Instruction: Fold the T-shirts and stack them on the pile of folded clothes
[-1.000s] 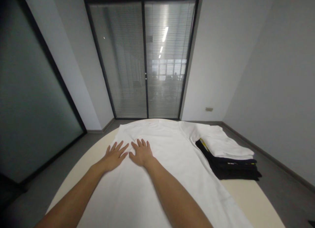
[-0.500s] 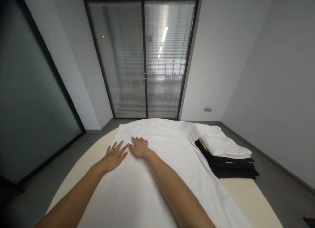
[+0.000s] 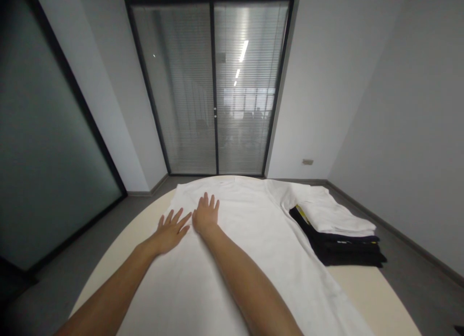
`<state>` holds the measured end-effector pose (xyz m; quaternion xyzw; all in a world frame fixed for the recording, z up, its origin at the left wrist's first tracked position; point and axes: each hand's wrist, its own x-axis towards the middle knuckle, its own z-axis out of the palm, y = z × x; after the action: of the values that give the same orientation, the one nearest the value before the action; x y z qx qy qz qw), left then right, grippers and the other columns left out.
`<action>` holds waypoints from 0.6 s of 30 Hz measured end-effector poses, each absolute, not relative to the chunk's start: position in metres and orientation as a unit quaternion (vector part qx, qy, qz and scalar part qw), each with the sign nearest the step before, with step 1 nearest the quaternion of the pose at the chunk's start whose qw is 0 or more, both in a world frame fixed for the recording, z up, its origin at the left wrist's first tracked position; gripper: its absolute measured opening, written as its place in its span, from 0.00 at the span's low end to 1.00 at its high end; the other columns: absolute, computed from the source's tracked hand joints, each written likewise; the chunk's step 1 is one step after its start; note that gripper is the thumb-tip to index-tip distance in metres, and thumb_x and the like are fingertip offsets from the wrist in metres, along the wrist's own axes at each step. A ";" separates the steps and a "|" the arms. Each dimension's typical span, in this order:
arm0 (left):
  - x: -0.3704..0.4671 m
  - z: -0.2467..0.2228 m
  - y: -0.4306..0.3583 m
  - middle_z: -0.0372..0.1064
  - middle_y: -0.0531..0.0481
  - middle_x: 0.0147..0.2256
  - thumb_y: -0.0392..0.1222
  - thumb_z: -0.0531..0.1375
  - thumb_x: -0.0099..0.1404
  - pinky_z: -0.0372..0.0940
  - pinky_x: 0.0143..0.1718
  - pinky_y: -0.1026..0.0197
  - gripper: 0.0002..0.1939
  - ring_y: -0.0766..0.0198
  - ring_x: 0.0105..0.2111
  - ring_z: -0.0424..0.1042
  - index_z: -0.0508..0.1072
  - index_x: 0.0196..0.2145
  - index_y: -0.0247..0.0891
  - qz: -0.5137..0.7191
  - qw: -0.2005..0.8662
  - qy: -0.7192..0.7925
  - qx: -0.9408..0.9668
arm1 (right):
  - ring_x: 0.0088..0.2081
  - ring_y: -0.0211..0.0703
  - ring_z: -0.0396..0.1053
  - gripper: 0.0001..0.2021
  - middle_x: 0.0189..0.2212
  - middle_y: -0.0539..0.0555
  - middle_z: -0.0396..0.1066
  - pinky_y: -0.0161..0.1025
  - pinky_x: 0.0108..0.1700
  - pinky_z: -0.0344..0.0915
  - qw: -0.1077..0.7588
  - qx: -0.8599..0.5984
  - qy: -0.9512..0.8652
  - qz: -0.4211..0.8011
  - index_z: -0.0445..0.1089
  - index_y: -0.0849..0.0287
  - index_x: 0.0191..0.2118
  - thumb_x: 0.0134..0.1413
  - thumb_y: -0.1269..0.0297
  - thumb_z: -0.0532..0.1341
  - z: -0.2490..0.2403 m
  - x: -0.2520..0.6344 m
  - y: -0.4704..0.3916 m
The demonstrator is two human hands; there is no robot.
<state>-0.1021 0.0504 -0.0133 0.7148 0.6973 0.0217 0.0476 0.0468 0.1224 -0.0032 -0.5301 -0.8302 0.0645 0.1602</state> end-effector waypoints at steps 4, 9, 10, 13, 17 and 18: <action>-0.100 -0.011 0.049 0.35 0.46 0.72 0.56 0.41 0.74 0.35 0.65 0.32 0.30 0.38 0.70 0.34 0.47 0.70 0.53 0.009 0.046 0.700 0.713 | 0.68 0.61 0.47 0.25 0.68 0.61 0.53 0.63 0.66 0.42 0.126 -0.494 -0.857 0.072 0.58 0.57 0.66 0.68 0.55 0.46 0.000 0.049 0.120; -0.098 -0.008 0.047 0.35 0.46 0.72 0.56 0.40 0.74 0.33 0.65 0.30 0.30 0.38 0.70 0.34 0.49 0.70 0.51 0.010 0.048 0.706 0.707 | 0.69 0.60 0.45 0.26 0.69 0.61 0.52 0.60 0.67 0.40 0.151 -0.482 -0.862 0.042 0.57 0.57 0.67 0.68 0.54 0.45 -0.001 0.051 0.125; -0.099 -0.008 0.047 0.35 0.46 0.72 0.56 0.40 0.74 0.33 0.65 0.30 0.30 0.38 0.70 0.33 0.49 0.70 0.51 0.009 0.052 0.705 0.707 | 0.69 0.60 0.44 0.27 0.70 0.58 0.49 0.61 0.67 0.41 0.140 -0.471 -0.869 0.058 0.55 0.55 0.68 0.68 0.52 0.44 -0.002 0.052 0.126; -0.100 -0.009 0.048 0.33 0.47 0.72 0.57 0.40 0.74 0.33 0.65 0.30 0.30 0.39 0.70 0.33 0.47 0.70 0.53 0.012 0.059 0.701 0.711 | 0.70 0.65 0.41 0.29 0.70 0.59 0.49 0.67 0.65 0.38 0.103 -0.516 -0.847 0.078 0.55 0.54 0.68 0.68 0.48 0.43 -0.008 0.051 0.131; -0.102 -0.013 0.049 0.34 0.47 0.72 0.57 0.40 0.74 0.34 0.65 0.30 0.30 0.39 0.70 0.33 0.46 0.71 0.53 0.010 0.050 0.703 0.710 | 0.71 0.63 0.36 0.30 0.70 0.60 0.46 0.64 0.66 0.35 0.127 -0.522 -0.842 0.057 0.53 0.56 0.69 0.68 0.49 0.43 -0.012 0.048 0.137; -0.102 -0.014 0.049 0.35 0.47 0.72 0.57 0.40 0.74 0.34 0.65 0.30 0.30 0.39 0.70 0.34 0.46 0.71 0.53 0.008 0.048 0.702 0.711 | 0.71 0.62 0.37 0.29 0.71 0.58 0.46 0.62 0.67 0.37 0.124 -0.503 -0.853 0.067 0.52 0.55 0.69 0.69 0.49 0.42 -0.011 0.048 0.137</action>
<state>-0.1021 0.0491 -0.0141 0.7107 0.7018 0.0084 0.0476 0.0476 0.1374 -0.0114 -0.5029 -0.8527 0.0671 0.1242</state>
